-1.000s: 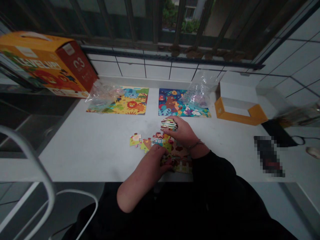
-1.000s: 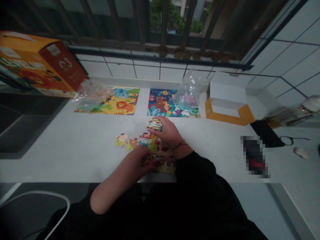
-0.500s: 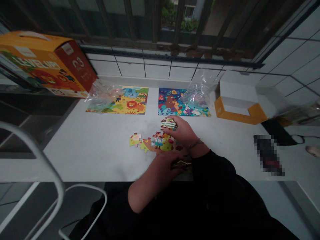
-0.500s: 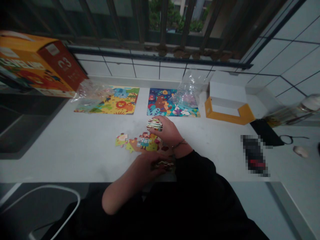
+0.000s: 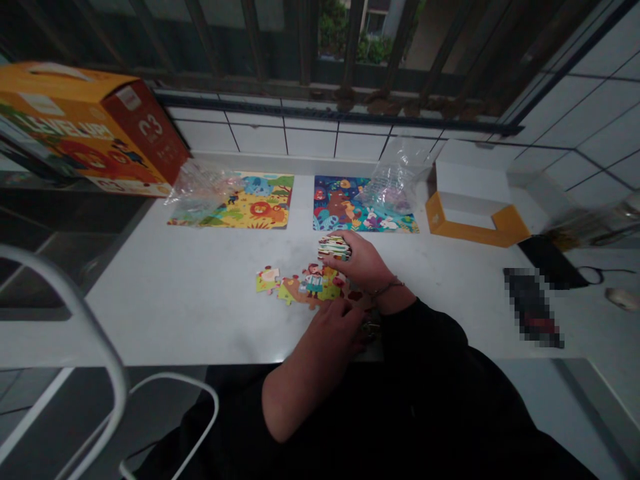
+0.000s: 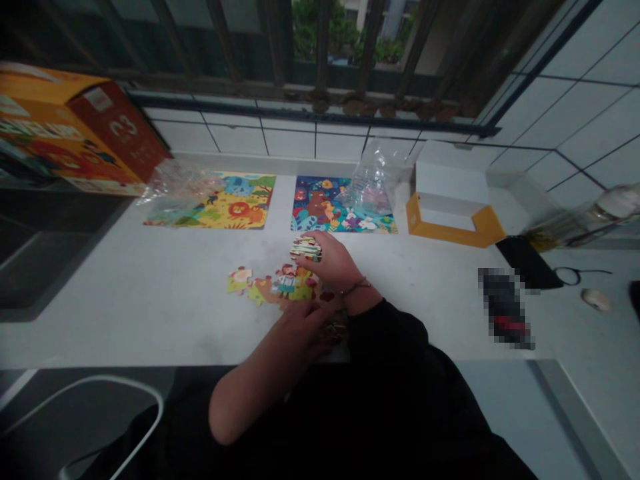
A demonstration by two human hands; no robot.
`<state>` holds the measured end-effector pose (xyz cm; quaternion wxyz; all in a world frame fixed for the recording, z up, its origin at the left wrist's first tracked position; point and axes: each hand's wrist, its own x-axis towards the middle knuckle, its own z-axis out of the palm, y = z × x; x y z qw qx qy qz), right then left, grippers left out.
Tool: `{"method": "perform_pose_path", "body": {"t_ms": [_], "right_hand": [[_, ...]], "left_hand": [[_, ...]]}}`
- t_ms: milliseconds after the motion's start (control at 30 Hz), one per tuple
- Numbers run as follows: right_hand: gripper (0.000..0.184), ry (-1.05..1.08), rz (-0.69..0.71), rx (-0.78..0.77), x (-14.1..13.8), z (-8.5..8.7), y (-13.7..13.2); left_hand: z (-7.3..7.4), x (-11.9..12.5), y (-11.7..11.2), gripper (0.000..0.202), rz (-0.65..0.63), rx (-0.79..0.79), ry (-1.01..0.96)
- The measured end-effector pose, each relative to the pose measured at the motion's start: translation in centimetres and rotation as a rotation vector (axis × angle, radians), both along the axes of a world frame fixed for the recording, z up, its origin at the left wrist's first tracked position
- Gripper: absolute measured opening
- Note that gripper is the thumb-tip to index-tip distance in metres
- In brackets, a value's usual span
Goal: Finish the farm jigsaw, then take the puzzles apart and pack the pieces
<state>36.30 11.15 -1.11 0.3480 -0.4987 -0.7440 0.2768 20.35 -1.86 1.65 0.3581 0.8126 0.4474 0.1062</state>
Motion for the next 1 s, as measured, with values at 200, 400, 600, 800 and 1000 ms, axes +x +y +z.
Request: {"method": "perform_pose_path", "body": {"t_ms": [200, 400, 600, 800, 1000], "right_hand": [[0.047, 0.011, -0.021, -0.023, -0.1, -0.1, -0.1], [0.061, 0.297, -0.148, -0.042, 1.0, 0.4, 0.2], [0.058, 0.549, -0.366, 0.090, 4.8, 1.8, 0.8], [0.060, 0.605, -0.454, 0.130, 8.6, 2.8, -2.0], [0.065, 0.513, -0.511, 0.001, 10.5, 2.6, -7.6]], "left_hand": [[-0.7, -0.9, 0.0, 0.047, 0.042, -0.089, -0.201], [-0.5, -0.5, 0.3, 0.033, 0.084, -0.169, -0.264], [-0.8, 2.0, -0.4, 0.023, -0.041, -0.117, -0.299], [-1.2, 3.9, -1.2, 0.032, -0.150, 0.101, -0.143], [-1.5, 4.4, -1.2, 0.030, -0.133, 0.155, -0.084]]}}
